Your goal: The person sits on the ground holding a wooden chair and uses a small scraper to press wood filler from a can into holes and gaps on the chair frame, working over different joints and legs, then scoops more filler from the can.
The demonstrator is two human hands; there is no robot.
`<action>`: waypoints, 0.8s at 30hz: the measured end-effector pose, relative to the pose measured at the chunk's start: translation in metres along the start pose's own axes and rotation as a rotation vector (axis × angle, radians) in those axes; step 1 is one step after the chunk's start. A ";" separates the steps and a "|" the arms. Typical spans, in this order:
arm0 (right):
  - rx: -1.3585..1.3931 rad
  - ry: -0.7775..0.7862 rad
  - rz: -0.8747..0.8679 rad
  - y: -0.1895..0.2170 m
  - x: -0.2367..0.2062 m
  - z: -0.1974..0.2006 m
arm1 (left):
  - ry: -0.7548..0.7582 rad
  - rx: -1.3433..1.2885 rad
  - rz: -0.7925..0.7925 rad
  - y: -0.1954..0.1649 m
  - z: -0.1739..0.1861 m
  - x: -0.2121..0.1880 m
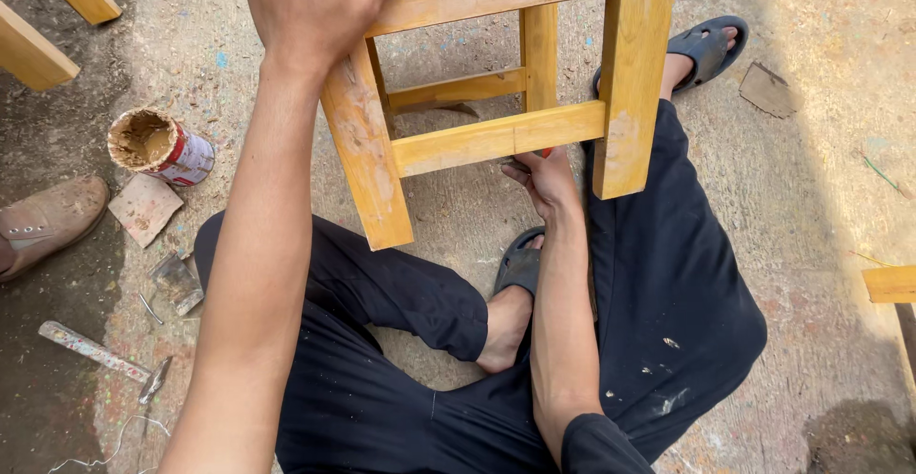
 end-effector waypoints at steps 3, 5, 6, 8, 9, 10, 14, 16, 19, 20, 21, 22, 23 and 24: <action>0.015 -0.036 -0.007 -0.011 0.013 0.006 | -0.166 0.237 -0.104 -0.018 0.022 0.000; 0.079 -0.057 -0.001 -0.022 0.021 0.010 | -0.085 0.180 -0.061 -0.018 0.020 0.003; 0.140 -0.053 0.024 -0.028 0.027 0.011 | -0.055 0.156 -0.053 -0.018 0.021 0.005; 0.168 -0.045 0.085 -0.037 0.034 0.012 | -0.002 0.112 -0.047 -0.018 0.022 0.007; 0.133 -0.039 0.122 -0.041 0.035 0.011 | 0.015 0.098 -0.048 -0.019 0.023 0.007; 0.100 -0.030 0.162 -0.044 0.036 0.007 | 0.032 0.085 -0.048 -0.020 0.025 0.008; -0.081 -0.113 0.177 -0.065 0.044 -0.010 | 0.049 0.097 -0.053 -0.028 0.029 0.011; -0.240 -0.194 0.216 -0.071 0.048 -0.022 | 0.064 0.115 -0.053 -0.031 0.032 0.009; -0.562 -0.112 0.597 -0.056 0.026 -0.067 | 0.104 0.136 -0.056 -0.032 0.032 0.004; -0.580 -0.099 0.620 -0.059 0.022 -0.076 | 0.113 0.138 -0.065 -0.032 0.033 0.002; -0.598 -0.085 0.643 -0.061 0.019 -0.085 | 0.119 0.132 -0.070 -0.031 0.033 0.000; -0.615 -0.071 0.666 -0.064 0.016 -0.094 | 0.125 0.126 -0.075 -0.031 0.033 -0.002; -0.519 -0.100 0.553 -0.075 0.021 -0.093 | 0.128 0.112 -0.078 -0.030 0.033 -0.003; -0.422 -0.130 0.439 -0.086 0.027 -0.093 | 0.136 0.110 -0.085 -0.030 0.033 -0.004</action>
Point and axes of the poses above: each hand's wrist, its own x-axis towards the middle knuckle, its own z-axis out of the back of the hand, y = z × x, the point moved 9 cm from there along x, towards the middle knuckle, and after that the axes turned 5 degrees about x, right-handed, at the moved point
